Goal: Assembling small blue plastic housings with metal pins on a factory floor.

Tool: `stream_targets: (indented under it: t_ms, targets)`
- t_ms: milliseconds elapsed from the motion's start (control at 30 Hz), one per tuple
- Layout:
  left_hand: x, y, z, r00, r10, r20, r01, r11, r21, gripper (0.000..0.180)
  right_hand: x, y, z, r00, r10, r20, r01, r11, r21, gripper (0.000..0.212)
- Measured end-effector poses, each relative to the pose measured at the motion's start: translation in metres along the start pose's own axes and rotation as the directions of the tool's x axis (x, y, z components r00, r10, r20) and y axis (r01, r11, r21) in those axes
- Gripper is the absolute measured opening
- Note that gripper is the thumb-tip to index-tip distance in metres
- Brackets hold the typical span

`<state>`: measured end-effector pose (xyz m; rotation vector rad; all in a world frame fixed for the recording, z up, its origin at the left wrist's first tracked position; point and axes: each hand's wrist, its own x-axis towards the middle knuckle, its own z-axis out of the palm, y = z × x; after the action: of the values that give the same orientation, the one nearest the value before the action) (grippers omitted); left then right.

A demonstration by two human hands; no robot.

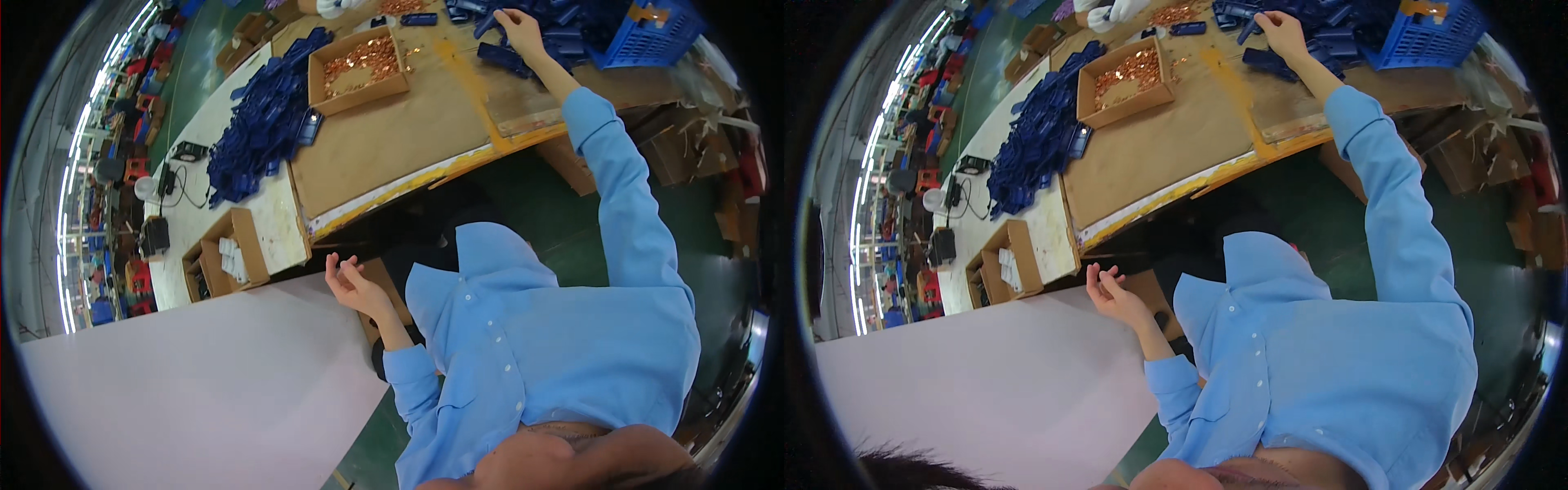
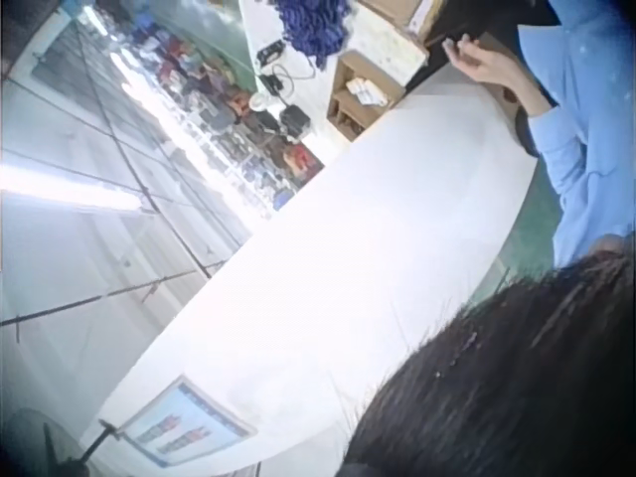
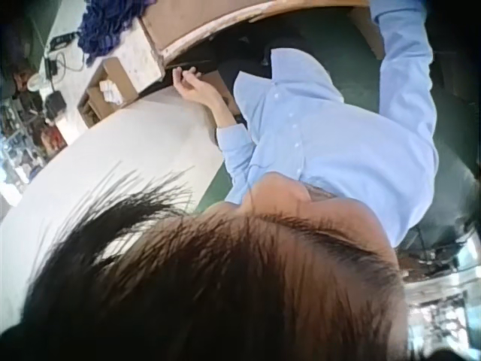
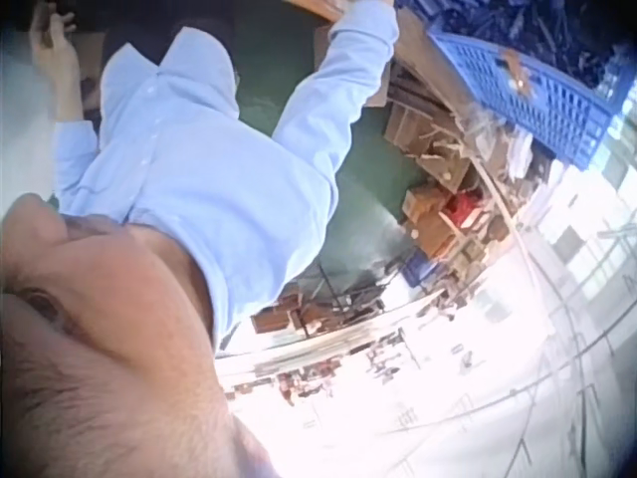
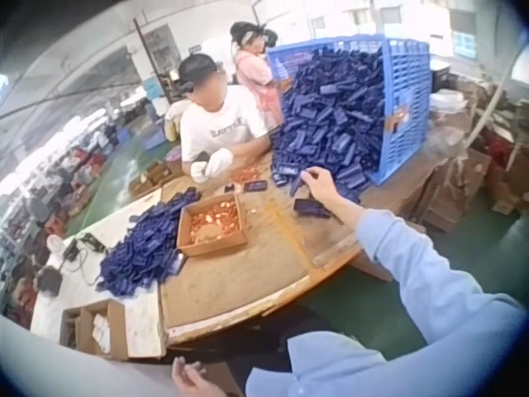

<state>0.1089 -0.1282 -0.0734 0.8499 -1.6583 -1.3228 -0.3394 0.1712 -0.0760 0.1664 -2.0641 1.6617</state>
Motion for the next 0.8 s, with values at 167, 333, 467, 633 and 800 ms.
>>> stream_targets:
  t_ms: [167, 333, 467, 633, 800]
  targets:
    - [-0.005, -0.002, 0.011, 0.996, 0.013, 0.093, -0.013, 1.000, 0.007, 0.032, -0.012, -0.027, -0.017, 0.993, -0.015, 0.114, 0.026, 0.995, -0.098, 0.036]
    - [-0.010, 0.011, 0.050, 0.920, 0.146, 0.363, -0.150, 0.988, -0.017, 0.054, -0.097, -0.109, -0.003, 0.859, -0.025, 0.512, -0.001, 0.999, 0.050, 0.018]
    - [-0.015, 0.035, 0.086, 0.779, 0.240, 0.580, -0.291, 0.957, -0.005, 0.086, -0.185, -0.167, 0.022, 0.580, -0.036, 0.814, -0.205, 0.960, 0.189, 0.017]
    - [-0.003, 0.030, 0.089, 0.817, 0.071, 0.573, -0.061, 0.997, -0.036, 0.048, -0.217, -0.192, 0.051, 0.489, -0.101, 0.866, -0.028, 0.991, 0.131, 0.029]
    - [0.006, -0.009, 0.053, 0.740, -0.217, 0.637, 0.421, 0.887, -0.186, 0.030, -0.136, -0.158, 0.115, 0.703, -0.037, 0.710, 0.097, 0.994, -0.044, 0.039]
